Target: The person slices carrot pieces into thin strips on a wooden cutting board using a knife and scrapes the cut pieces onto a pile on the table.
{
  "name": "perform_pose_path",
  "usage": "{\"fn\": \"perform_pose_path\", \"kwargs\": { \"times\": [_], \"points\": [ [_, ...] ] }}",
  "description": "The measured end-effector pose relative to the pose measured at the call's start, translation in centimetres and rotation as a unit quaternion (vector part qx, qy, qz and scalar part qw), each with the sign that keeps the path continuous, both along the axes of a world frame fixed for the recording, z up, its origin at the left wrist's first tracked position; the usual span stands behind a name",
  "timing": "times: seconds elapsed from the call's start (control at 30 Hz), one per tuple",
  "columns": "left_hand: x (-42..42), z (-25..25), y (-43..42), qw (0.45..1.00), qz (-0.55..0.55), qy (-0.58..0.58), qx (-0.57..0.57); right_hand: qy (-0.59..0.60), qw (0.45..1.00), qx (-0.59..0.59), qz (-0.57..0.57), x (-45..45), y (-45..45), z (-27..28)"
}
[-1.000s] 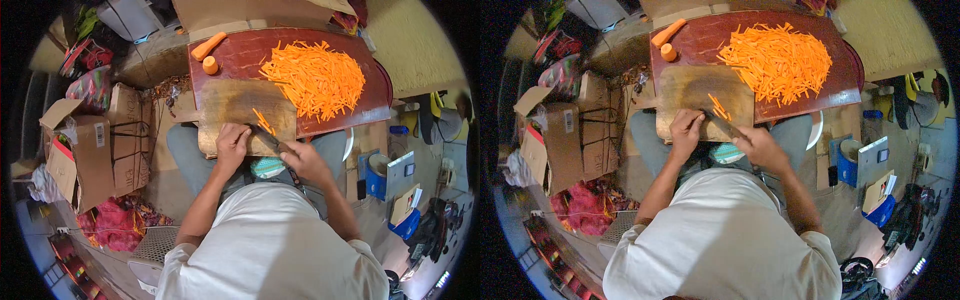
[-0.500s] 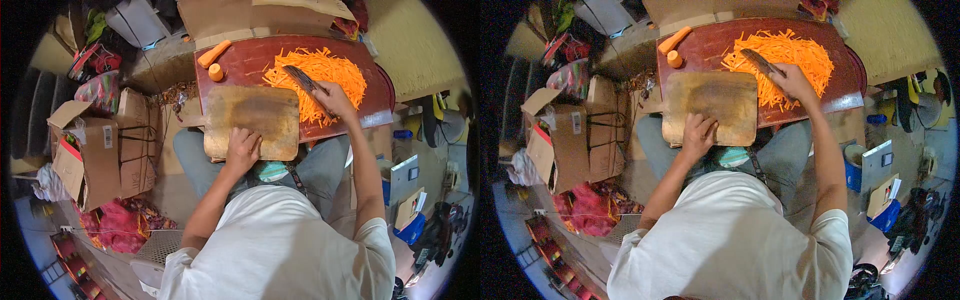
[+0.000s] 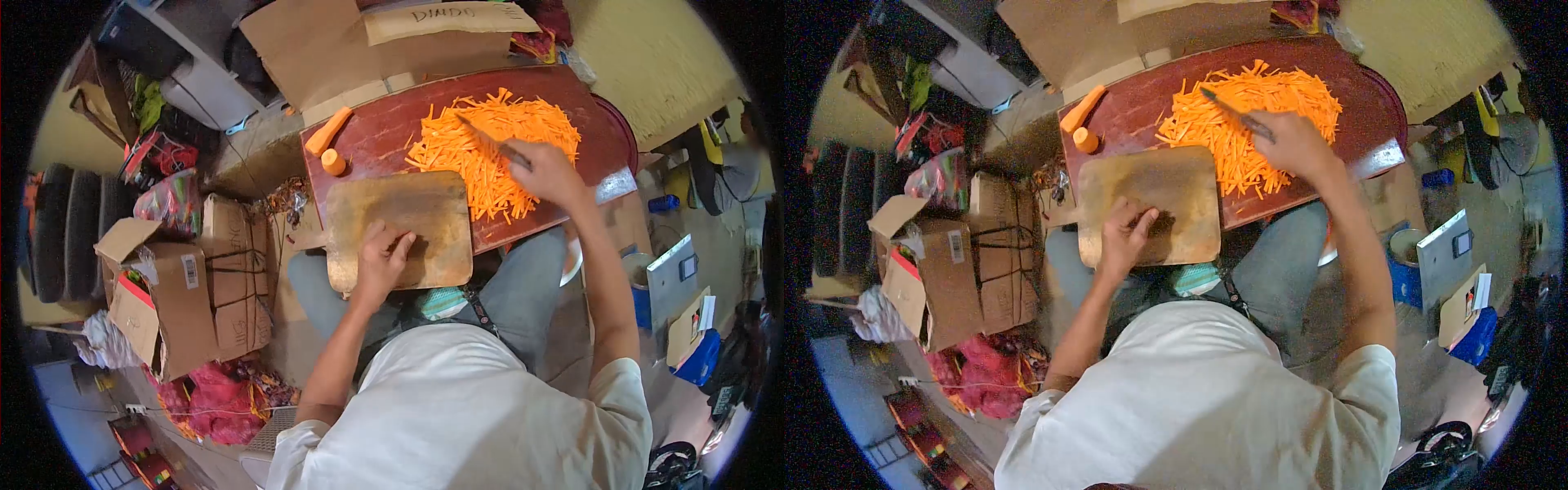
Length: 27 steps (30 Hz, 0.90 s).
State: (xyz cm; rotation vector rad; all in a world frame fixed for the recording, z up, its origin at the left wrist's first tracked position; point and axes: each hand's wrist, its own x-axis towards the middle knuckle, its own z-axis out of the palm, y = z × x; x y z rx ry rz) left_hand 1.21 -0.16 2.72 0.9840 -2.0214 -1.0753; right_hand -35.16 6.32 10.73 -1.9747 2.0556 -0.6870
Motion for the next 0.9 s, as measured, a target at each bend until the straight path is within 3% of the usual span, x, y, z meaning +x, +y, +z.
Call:
{"fn": "perform_pose_path", "kwargs": {
  "times": [0.13, 0.23, 0.37, 0.47, 0.5, 0.73, 0.9],
  "points": [
    [-5.5, 4.0, -4.0, 0.991, -0.062, 0.017, -0.113, 0.135, 0.990, 0.018, 0.031, 1.9, 2.0, -1.4],
    [-10.8, 6.4, -5.9, 0.973, -0.117, 0.001, -0.200, 0.143, 0.987, -0.021, 0.068, 2.4, 3.4, -2.4],
    [-16.7, 5.2, -7.3, 0.951, -0.178, -0.066, -0.242, 0.184, 0.980, -0.032, 0.071, 2.9, 4.1, -2.2],
    [-20.0, 2.7, -9.9, 0.941, -0.152, -0.106, -0.284, 0.196, 0.978, -0.029, 0.057, 2.6, 4.5, -2.1],
    [-20.5, 2.4, -10.6, 0.934, -0.134, -0.081, -0.322, 0.199, 0.978, -0.032, 0.054, 2.4, 4.6, -2.1],
    [-19.5, 1.8, -10.1, 0.939, -0.123, -0.090, -0.308, 0.194, 0.980, -0.013, 0.039, 2.6, 4.8, -3.2],
    [-16.1, 0.8, -11.2, 0.927, -0.101, -0.175, -0.315, 0.179, 0.982, -0.035, 0.048, 4.2, 5.7, -3.5]
  ]
}}
